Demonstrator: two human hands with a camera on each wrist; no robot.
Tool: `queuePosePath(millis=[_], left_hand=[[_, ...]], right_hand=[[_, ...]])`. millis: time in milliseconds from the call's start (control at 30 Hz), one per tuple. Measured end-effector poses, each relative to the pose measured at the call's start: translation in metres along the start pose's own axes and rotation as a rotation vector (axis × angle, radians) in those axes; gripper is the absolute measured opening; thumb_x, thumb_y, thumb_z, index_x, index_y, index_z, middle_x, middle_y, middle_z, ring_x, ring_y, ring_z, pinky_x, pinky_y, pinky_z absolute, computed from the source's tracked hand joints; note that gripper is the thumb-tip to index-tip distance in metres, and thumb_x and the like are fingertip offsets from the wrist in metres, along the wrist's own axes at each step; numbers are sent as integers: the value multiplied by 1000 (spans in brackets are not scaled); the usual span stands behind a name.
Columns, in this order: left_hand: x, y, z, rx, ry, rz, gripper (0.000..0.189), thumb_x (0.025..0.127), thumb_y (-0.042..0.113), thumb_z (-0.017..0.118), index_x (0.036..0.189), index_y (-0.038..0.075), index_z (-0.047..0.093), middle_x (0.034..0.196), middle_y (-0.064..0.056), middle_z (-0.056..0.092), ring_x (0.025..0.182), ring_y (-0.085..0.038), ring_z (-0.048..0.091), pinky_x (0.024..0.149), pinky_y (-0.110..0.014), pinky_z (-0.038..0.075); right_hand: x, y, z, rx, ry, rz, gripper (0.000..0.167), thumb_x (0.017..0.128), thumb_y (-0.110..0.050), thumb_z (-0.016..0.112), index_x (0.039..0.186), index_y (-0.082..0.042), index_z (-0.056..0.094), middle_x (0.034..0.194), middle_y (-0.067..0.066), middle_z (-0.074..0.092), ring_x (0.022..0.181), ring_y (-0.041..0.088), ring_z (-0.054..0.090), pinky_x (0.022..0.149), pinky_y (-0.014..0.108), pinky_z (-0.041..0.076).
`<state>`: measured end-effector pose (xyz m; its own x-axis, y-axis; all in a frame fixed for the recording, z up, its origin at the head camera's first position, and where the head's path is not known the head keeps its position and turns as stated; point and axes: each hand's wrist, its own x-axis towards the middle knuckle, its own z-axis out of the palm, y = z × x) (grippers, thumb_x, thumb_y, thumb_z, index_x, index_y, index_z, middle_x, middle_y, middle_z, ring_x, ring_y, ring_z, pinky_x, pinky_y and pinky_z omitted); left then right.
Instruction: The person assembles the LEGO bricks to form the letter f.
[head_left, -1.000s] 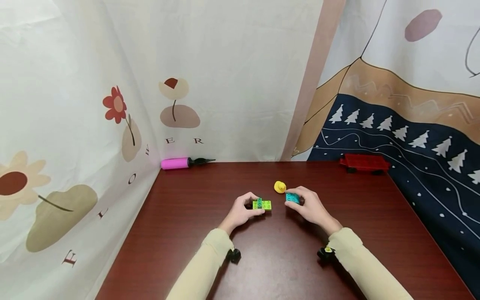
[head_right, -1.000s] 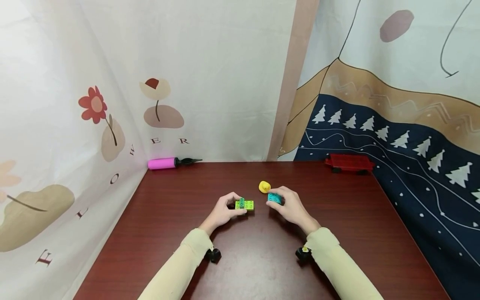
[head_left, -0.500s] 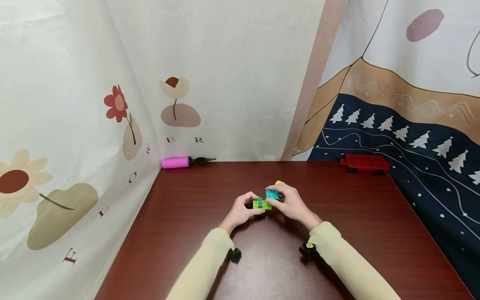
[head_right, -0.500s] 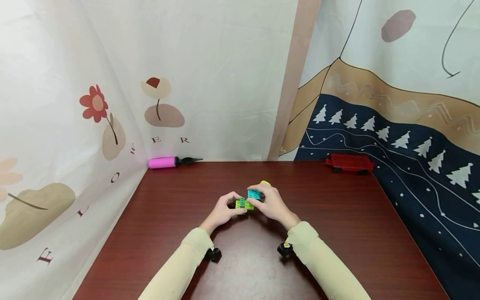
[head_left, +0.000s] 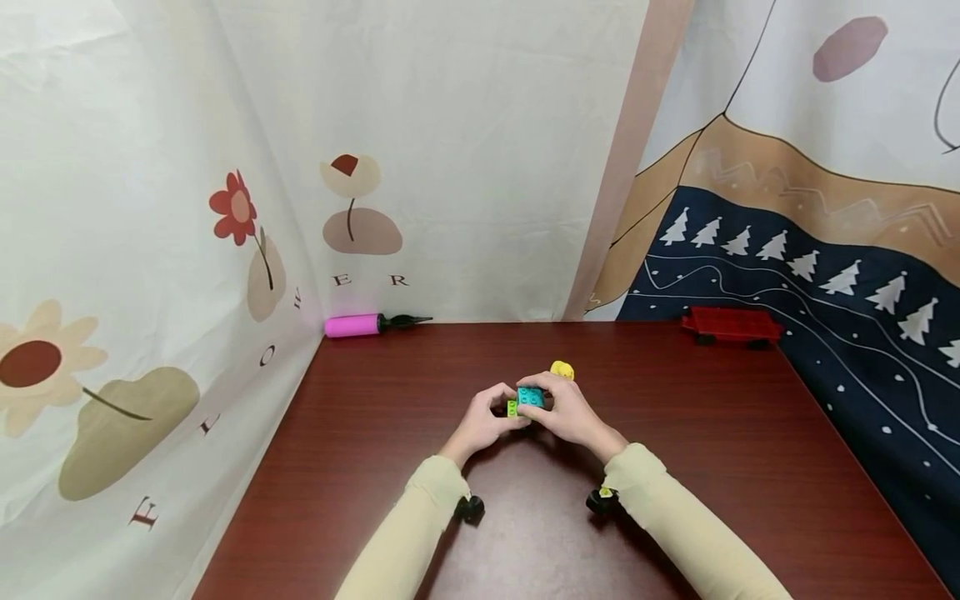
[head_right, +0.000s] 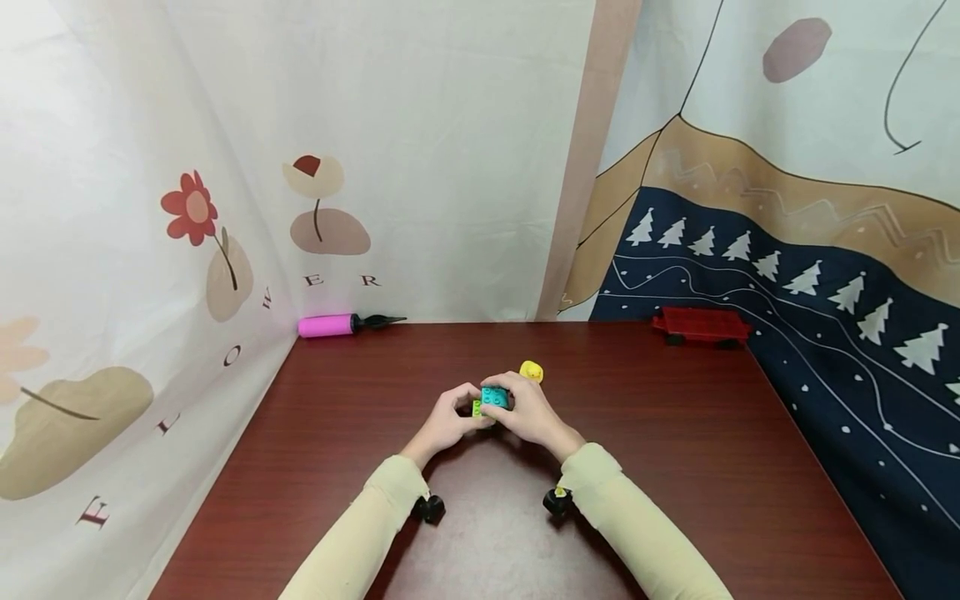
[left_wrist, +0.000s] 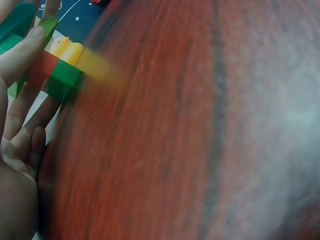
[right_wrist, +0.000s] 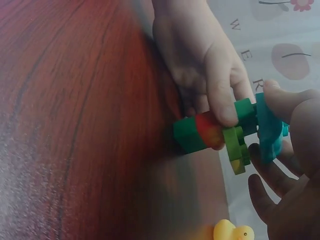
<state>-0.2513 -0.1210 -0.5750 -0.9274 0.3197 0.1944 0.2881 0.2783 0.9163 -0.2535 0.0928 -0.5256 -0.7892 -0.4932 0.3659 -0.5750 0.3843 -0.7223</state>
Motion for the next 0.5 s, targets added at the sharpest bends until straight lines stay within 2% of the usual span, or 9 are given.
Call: queuePosePath(millis=[300, 500], left_hand=[[-1, 1, 0, 10, -1, 5, 28, 87, 18, 89, 106, 17, 69, 104, 1, 75, 90, -12, 63, 82, -28, 51], [-2, 3, 0, 8, 3, 5, 27, 87, 15, 89, 105, 16, 68, 102, 1, 74, 87, -12, 62, 79, -28, 51]], right_hand=[[2, -1, 2, -18, 0, -25, 33, 93, -19, 83, 122, -7, 75, 114, 3, 72, 99, 16, 66, 84, 33, 59], [4, -2, 2, -40, -5, -36, 32, 92, -20, 84, 121, -10, 76, 111, 1, 73, 97, 13, 66, 83, 31, 57]])
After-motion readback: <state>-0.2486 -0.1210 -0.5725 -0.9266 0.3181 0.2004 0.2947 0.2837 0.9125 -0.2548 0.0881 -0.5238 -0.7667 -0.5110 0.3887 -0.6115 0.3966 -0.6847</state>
